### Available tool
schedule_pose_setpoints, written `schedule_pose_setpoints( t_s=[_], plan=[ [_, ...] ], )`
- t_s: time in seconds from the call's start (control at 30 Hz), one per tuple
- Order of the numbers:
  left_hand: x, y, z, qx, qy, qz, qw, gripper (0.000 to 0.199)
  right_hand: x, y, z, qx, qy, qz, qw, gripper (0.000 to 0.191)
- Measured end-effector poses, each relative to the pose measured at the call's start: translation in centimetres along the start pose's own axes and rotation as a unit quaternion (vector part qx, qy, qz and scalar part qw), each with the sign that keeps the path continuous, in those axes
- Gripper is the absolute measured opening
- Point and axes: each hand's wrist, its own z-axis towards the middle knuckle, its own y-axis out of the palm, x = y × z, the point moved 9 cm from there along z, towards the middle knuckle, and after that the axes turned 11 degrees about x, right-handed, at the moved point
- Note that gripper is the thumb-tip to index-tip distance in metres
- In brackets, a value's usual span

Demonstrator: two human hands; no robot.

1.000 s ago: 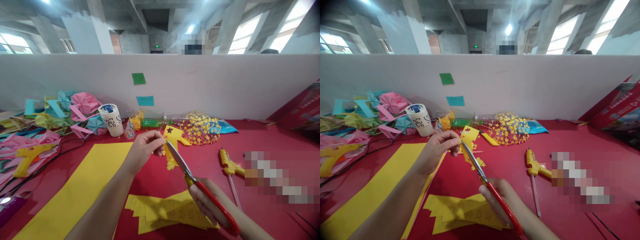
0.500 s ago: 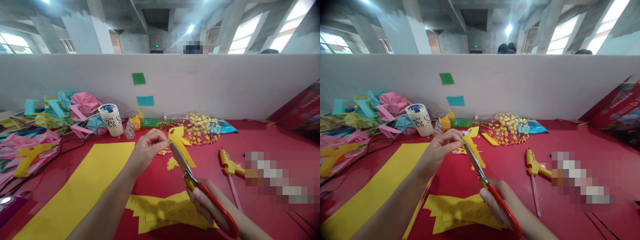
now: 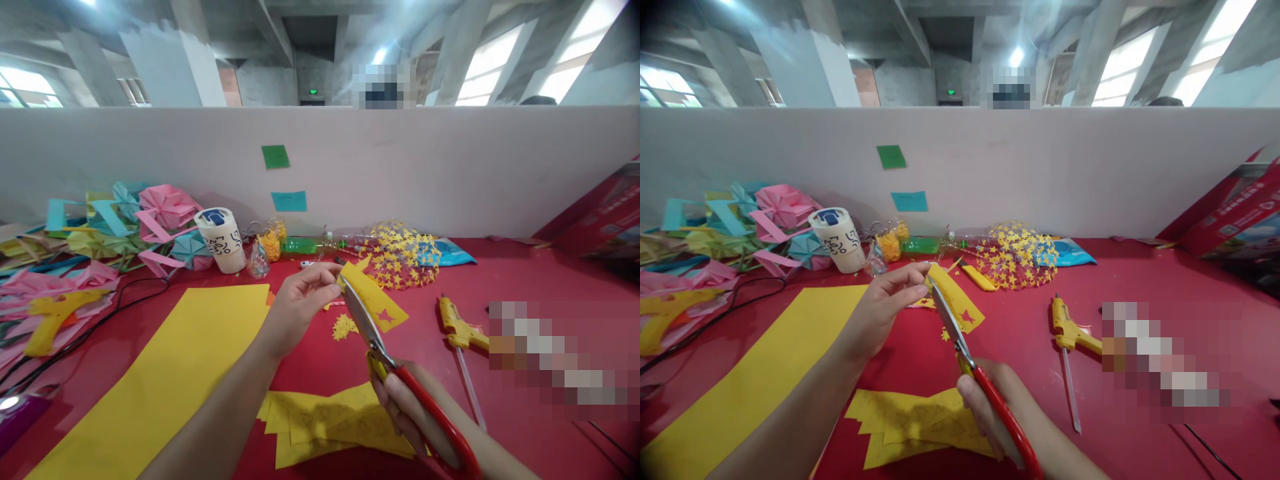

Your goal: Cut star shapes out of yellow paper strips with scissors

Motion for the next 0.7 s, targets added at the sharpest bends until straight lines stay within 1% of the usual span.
schedule_pose_setpoints(
  t_s=[0.13, 0.2, 0.27, 0.47, 0.7],
  plan=[
    [-0.1, 0.4, -0.1, -0.017, 0.005, 0.000, 1.000, 0.015, 1.9, 0.6, 0.7, -0.010, 0.030, 0.015, 0.999, 0.065],
    [-0.2, 0.4, -0.1, -0.018, 0.003, 0.005, 1.000, 0.014, 2.2, 0.3, 0.8, 0.014, 0.036, 0.016, 0.999, 0.063],
    [-0.4, 0.3, -0.1, -0.020, 0.002, 0.006, 1.000, 0.014, 1.8, -0.1, 0.6, 0.034, 0.033, 0.012, 0.999, 0.060],
    [-0.2, 0.3, 0.0, -0.031, 0.012, -0.003, 0.999, 0.015, -0.1, -0.4, 0.1, 0.049, 0.008, 0.010, 0.999, 0.060],
    [0.0, 0.3, 0.0, -0.029, 0.013, -0.005, 0.999, 0.015, -0.4, -0.6, 0.2, 0.060, -0.002, 0.010, 0.998, 0.059]
  ],
)
